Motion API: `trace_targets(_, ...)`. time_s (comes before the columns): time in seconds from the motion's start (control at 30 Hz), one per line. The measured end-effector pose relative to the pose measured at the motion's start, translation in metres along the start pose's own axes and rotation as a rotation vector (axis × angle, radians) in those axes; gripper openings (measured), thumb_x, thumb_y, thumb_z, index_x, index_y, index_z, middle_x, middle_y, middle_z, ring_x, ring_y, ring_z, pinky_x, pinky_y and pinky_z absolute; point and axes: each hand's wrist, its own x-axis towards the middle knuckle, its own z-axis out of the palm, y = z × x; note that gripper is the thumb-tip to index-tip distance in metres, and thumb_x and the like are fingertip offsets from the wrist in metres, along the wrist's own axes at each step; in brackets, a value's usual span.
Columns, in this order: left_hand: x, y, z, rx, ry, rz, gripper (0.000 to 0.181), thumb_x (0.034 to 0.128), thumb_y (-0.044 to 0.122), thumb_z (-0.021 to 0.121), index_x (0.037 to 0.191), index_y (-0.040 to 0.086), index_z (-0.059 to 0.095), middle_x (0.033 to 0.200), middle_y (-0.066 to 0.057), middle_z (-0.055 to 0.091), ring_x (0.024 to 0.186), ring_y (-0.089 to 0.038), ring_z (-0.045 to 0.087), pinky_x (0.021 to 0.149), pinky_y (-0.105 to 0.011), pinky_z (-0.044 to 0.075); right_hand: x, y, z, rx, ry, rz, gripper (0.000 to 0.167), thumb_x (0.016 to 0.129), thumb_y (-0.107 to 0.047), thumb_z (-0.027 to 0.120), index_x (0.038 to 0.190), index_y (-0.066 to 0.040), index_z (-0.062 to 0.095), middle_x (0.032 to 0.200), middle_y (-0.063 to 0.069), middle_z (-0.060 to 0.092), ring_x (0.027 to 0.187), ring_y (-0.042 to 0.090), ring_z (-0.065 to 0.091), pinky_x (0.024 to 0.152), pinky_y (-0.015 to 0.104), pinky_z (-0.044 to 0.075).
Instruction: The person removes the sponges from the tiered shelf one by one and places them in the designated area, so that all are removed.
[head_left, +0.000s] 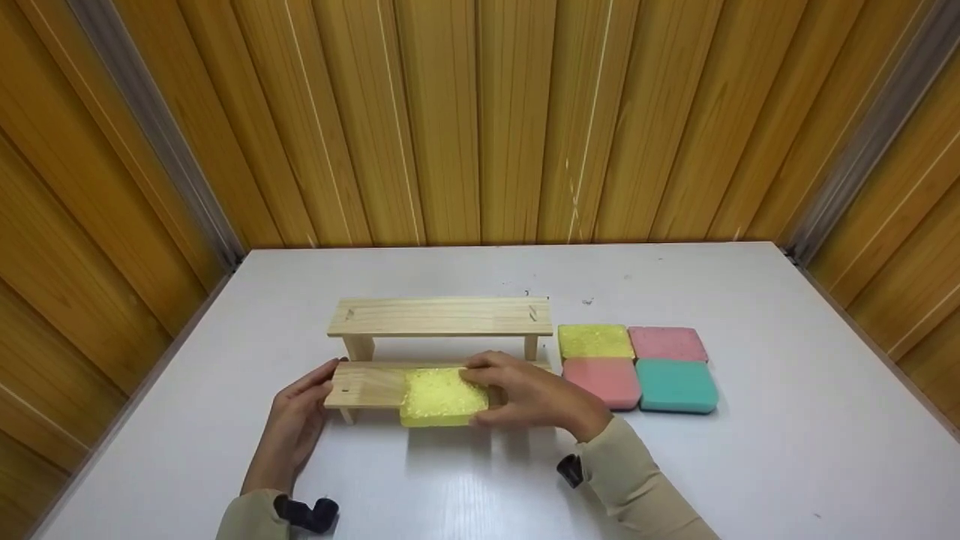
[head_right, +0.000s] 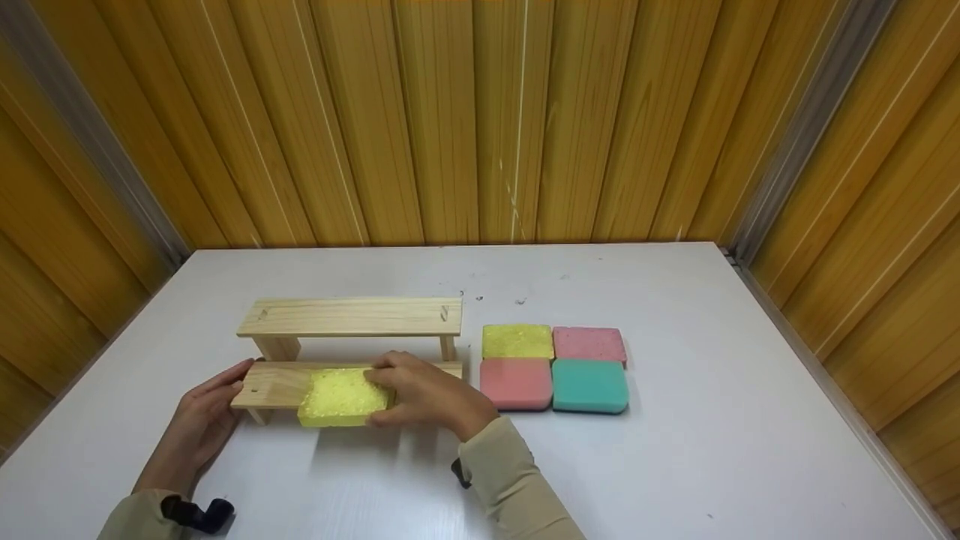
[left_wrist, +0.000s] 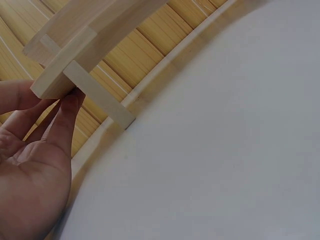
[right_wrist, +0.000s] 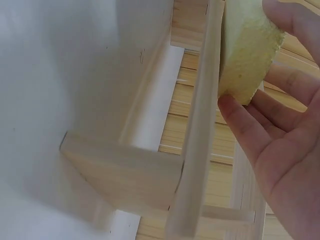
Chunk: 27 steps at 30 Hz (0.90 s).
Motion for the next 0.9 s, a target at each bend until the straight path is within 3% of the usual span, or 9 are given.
trace_targets(0.13,0.000,0.000,0.000,0.031,-0.006,0.003,0.049,0.0942,-0.005,0.042,0.143,-0.005,0.038,0.153,-0.014,0.036,0.136,-0.016,0.042,0.105,-0.020,0.044,-0.006,0.003,-0.002,-0.001,0.001,-0.007,0.060,0.086,-0.033,0.070,0.137,-0.008,0.053,0.140,0.004,0.049,0.128,0.018,0.048,0.109,0.036,0.044)
trace_targets(0.27,-0.001,-0.001,0.000,0.041,-0.013,0.011,0.049,0.0944,-0.006,0.041,0.143,-0.006,0.038,0.153,-0.014,0.035,0.142,-0.022,0.033,0.105,-0.019,0.043,-0.011,0.005,-0.005,0.010,0.000,-0.003,0.060,0.086,-0.033,0.070,0.137,-0.008,0.053,0.141,0.004,0.049,0.130,0.019,0.047,0.110,0.038,0.043)
trace_targets(0.43,-0.001,0.000,0.001,0.039,-0.013,0.014,0.048,0.0945,-0.005,0.042,0.142,-0.005,0.039,0.153,-0.014,0.036,0.137,-0.016,0.041,0.105,-0.020,0.044,-0.017,0.008,-0.009,0.024,-0.009,0.017,0.060,0.087,-0.033,0.070,0.138,-0.009,0.052,0.143,0.005,0.047,0.131,0.020,0.045,0.110,0.041,0.043)
trace_targets(0.63,-0.001,0.000,0.000,0.043,-0.006,0.009,0.048,0.0943,-0.004,0.044,0.142,-0.004,0.040,0.152,-0.014,0.037,0.115,0.001,0.055,0.105,-0.020,0.045,-0.025,0.013,-0.011,0.026,-0.003,0.021,0.061,0.087,-0.036,0.069,0.139,-0.009,0.052,0.143,0.003,0.047,0.131,0.021,0.044,0.109,0.043,0.043)
trace_targets(0.9,-0.001,0.000,0.000,0.042,0.000,0.007,0.048,0.0943,-0.003,0.045,0.142,-0.004,0.040,0.152,-0.014,0.037,0.115,0.001,0.056,0.104,-0.021,0.045,-0.033,0.018,-0.014,0.041,0.019,0.035,0.063,0.086,-0.038,0.070,0.139,-0.011,0.052,0.142,-0.001,0.047,0.126,0.015,0.048,0.107,0.039,0.045)
